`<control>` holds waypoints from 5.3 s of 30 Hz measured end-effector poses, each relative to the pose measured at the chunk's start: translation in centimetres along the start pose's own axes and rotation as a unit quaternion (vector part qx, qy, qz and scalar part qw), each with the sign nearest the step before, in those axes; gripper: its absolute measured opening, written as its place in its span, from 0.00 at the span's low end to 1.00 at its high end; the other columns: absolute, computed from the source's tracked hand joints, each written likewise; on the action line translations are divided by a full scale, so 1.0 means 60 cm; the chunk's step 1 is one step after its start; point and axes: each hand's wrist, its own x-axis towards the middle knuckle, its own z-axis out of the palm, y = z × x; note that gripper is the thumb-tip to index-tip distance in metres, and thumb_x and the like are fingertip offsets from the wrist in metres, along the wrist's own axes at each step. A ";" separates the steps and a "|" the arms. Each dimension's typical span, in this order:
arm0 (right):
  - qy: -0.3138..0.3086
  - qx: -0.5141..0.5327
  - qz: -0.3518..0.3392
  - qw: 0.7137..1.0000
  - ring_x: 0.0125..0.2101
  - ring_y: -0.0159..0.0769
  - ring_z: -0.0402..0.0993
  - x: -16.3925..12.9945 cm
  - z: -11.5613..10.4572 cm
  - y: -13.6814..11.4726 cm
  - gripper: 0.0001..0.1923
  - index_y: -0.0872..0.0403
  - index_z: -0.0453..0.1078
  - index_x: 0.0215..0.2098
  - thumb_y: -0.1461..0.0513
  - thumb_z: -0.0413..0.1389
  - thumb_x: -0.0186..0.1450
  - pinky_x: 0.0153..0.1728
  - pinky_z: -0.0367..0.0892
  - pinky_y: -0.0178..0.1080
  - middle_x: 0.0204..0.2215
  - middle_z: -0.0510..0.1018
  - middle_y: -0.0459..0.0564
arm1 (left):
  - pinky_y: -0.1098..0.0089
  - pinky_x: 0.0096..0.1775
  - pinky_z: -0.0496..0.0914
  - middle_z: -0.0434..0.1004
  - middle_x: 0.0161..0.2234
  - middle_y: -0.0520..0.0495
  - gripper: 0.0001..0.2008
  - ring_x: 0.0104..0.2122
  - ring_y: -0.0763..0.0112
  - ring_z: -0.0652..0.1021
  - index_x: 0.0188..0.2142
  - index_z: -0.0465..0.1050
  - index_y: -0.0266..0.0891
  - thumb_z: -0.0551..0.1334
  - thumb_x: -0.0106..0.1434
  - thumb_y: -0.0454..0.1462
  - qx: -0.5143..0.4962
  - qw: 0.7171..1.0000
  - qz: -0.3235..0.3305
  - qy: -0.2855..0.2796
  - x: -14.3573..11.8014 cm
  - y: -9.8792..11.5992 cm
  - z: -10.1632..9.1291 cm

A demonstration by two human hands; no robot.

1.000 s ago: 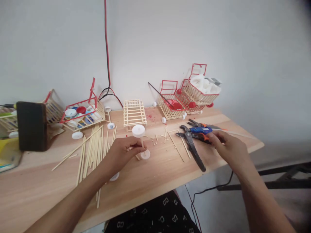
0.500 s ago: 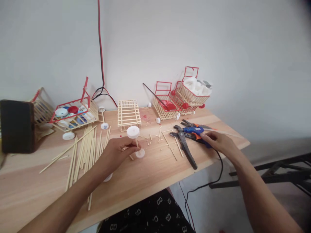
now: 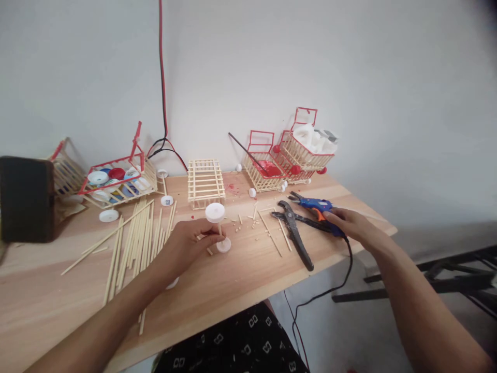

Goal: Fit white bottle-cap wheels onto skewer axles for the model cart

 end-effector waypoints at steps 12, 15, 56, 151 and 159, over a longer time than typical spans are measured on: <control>-0.011 0.483 0.025 0.875 0.23 0.35 0.64 -0.088 0.012 -0.068 0.15 0.50 0.68 0.35 0.49 0.57 0.58 0.21 0.61 0.40 0.28 0.70 0.55 | 0.73 0.32 0.67 0.77 0.26 0.52 0.06 0.28 0.73 0.75 0.26 0.74 0.39 0.60 0.59 0.34 -0.035 0.999 0.002 -0.034 -0.002 -0.001 0.005; 0.001 0.492 -0.030 0.870 0.23 0.33 0.64 -0.105 0.037 -0.099 0.14 0.48 0.69 0.38 0.50 0.56 0.59 0.21 0.61 0.39 0.32 0.72 0.54 | 0.73 0.33 0.67 0.77 0.28 0.51 0.06 0.29 0.74 0.75 0.27 0.75 0.39 0.60 0.59 0.33 -0.046 0.998 0.005 -0.041 -0.003 -0.001 0.004; -0.089 0.066 -0.195 0.975 0.20 0.33 0.63 -0.189 0.125 -0.164 0.20 0.54 0.67 0.27 0.50 0.44 0.67 0.21 0.60 0.34 0.18 0.67 0.46 | 0.76 0.34 0.64 0.78 0.27 0.53 0.04 0.29 0.77 0.75 0.27 0.75 0.36 0.62 0.58 0.32 -0.008 0.997 0.063 -0.047 -0.001 -0.011 0.004; -0.016 -0.065 -0.311 0.948 0.23 0.36 0.70 -0.167 0.153 -0.183 0.15 0.55 0.68 0.33 0.55 0.45 0.68 0.23 0.63 0.35 0.22 0.75 0.49 | 0.77 0.33 0.62 0.75 0.27 0.52 0.06 0.29 0.77 0.74 0.27 0.74 0.35 0.62 0.60 0.34 0.028 0.990 0.131 -0.044 -0.001 -0.024 0.010; 0.002 -0.078 -0.318 0.945 0.23 0.37 0.71 -0.166 0.152 -0.178 0.15 0.55 0.68 0.33 0.55 0.45 0.68 0.23 0.63 0.35 0.22 0.75 0.50 | 0.76 0.33 0.62 0.75 0.27 0.52 0.06 0.29 0.77 0.73 0.27 0.74 0.35 0.61 0.60 0.33 0.015 0.991 0.125 -0.046 -0.002 -0.021 0.009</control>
